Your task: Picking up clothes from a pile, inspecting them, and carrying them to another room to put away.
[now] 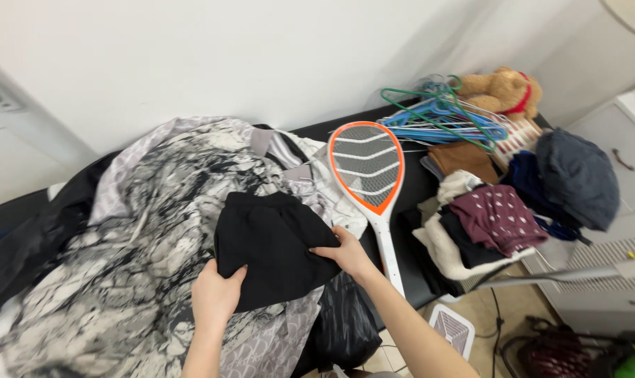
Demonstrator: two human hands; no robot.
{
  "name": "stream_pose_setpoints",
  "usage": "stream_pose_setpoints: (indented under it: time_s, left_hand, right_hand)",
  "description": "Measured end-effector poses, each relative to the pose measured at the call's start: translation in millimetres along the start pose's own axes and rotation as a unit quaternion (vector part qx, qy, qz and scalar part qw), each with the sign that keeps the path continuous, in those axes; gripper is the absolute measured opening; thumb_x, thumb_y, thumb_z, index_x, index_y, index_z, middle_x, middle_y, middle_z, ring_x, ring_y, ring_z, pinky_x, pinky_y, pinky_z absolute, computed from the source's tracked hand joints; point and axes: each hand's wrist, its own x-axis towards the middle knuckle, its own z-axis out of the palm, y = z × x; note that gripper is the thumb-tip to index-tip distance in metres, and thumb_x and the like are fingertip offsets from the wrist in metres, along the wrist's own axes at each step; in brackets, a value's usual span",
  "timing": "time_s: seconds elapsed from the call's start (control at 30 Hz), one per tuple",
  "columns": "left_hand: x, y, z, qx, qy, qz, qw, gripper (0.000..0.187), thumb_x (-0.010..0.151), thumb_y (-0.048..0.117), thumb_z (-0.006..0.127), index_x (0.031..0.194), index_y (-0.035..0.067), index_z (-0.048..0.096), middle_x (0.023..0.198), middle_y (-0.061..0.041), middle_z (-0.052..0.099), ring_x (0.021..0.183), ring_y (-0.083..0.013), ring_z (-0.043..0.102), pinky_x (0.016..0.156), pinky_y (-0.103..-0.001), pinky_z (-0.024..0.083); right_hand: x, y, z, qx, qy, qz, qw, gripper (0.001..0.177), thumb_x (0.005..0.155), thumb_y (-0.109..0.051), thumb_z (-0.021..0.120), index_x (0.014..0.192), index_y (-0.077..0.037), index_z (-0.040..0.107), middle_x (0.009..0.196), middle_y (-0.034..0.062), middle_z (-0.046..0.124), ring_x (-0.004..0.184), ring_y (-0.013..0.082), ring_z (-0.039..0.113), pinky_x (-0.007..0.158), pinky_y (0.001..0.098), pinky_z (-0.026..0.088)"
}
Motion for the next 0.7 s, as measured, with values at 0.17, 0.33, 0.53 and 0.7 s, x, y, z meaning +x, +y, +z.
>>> stream_pose_setpoints:
  time_s: [0.17,0.33,0.53,0.7]
  left_hand:
    - [-27.8,52.8,-15.1,-0.013,-0.042,0.033,0.998,0.036,0.084,0.038,0.071,0.103,0.007,0.069,0.106,-0.014,0.076,0.104,-0.0371,0.068,0.085,-0.045,0.051]
    - [-47.4,89.6,-2.4,-0.024,-0.085,0.086,0.992,0.031,0.081,0.035,0.072,0.101,0.012,0.073,0.100,-0.010,0.078,0.099,-0.0322,0.070,0.083,-0.039,0.050]
    - [-64.3,128.2,47.3,-0.028,-0.094,0.170,0.981,0.031,0.077,0.040,0.074,0.090,0.013,0.068,0.089,-0.010,0.078,0.092,-0.0323,0.071,0.080,-0.040,0.050]
    - [-87.0,175.8,92.2,-0.080,-0.111,0.230,0.963,0.029,0.078,0.036,0.074,0.097,0.015,0.071,0.091,-0.007,0.079,0.092,-0.0287,0.072,0.078,-0.038,0.050]
  right_hand:
    - [-12.7,7.3,-39.8,0.066,-0.002,-0.072,0.995,0.029,0.078,-0.009,0.086,0.084,-0.012,0.058,0.081,0.0010,0.066,0.077,0.0105,0.062,0.069,0.0254,0.050]
    - [-44.9,7.3,-89.3,0.099,0.030,-0.071,0.992,0.022,0.080,-0.005,0.084,0.087,-0.011,0.064,0.087,0.0011,0.070,0.083,0.0101,0.065,0.075,0.0251,0.053]
    - [-63.3,21.3,-162.0,0.102,0.083,-0.110,0.985,0.023,0.082,-0.004,0.082,0.095,-0.012,0.064,0.091,-0.0005,0.067,0.087,0.0094,0.064,0.077,0.0251,0.053]
    - [-72.9,19.5,-227.7,0.080,0.150,-0.150,0.974,0.024,0.079,-0.003,0.084,0.093,-0.011,0.065,0.086,-0.0027,0.065,0.083,0.0067,0.060,0.072,0.0215,0.047]
